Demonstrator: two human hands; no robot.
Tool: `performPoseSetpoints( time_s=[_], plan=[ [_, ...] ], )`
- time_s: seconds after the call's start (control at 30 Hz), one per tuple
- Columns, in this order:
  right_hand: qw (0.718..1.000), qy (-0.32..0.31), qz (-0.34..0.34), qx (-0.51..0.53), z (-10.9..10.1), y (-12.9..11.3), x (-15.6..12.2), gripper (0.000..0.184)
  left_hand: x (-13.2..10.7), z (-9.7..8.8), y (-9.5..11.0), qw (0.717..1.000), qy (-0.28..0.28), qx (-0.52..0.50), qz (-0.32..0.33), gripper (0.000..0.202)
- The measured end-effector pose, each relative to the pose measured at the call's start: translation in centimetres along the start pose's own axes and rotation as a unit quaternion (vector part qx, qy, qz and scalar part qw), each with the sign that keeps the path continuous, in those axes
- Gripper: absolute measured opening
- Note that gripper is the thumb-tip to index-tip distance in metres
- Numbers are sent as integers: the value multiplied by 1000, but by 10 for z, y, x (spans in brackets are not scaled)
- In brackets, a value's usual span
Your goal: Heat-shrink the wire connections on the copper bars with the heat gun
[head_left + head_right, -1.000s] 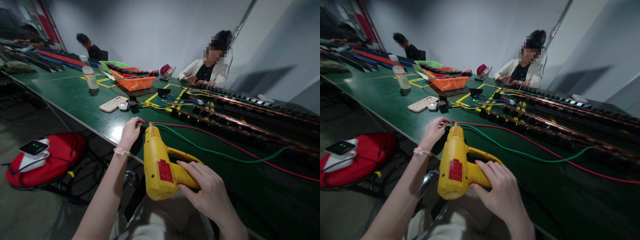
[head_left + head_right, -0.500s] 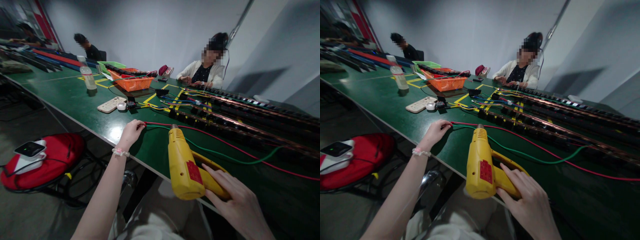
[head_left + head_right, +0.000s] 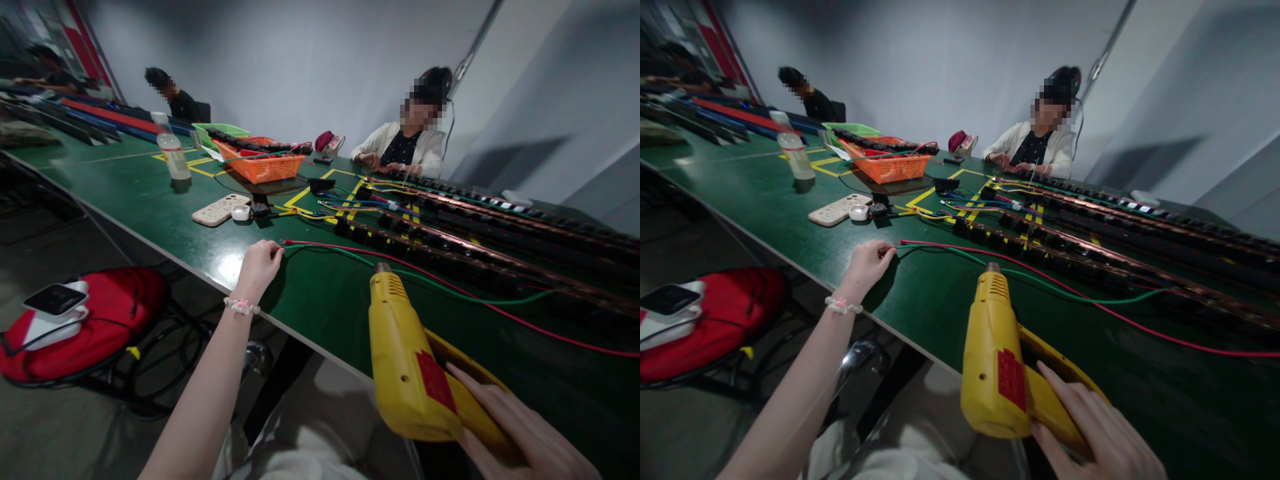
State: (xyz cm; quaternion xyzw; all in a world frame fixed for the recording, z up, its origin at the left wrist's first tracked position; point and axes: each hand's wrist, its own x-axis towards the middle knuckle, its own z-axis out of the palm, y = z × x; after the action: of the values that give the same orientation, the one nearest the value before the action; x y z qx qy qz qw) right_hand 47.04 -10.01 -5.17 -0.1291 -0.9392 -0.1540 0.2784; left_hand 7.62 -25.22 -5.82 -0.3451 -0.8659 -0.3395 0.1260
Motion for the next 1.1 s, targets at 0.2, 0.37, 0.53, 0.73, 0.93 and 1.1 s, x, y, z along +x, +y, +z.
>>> performPoseSetpoints(
  time_s=[0.2,0.37,0.53,0.73,0.93,1.1],
  plan=[
    [1000,18,-10,-9,-6,-9,11,49,-1,-5,4,998,-13,-57,-3,25],
    [999,27,-20,-33,-2,-21,22,46,0,-4,5,992,-57,-108,14,22],
    [999,30,1,-23,7,-39,39,43,1,1,4,989,-66,-117,54,24],
    [999,22,9,26,15,-53,59,44,1,3,2,985,-87,-131,70,24],
    [995,-10,2,95,23,-66,77,40,2,4,0,985,-103,-126,63,24],
    [985,-42,0,167,25,-77,93,38,2,4,-1,986,-100,-107,85,28]
  ],
)
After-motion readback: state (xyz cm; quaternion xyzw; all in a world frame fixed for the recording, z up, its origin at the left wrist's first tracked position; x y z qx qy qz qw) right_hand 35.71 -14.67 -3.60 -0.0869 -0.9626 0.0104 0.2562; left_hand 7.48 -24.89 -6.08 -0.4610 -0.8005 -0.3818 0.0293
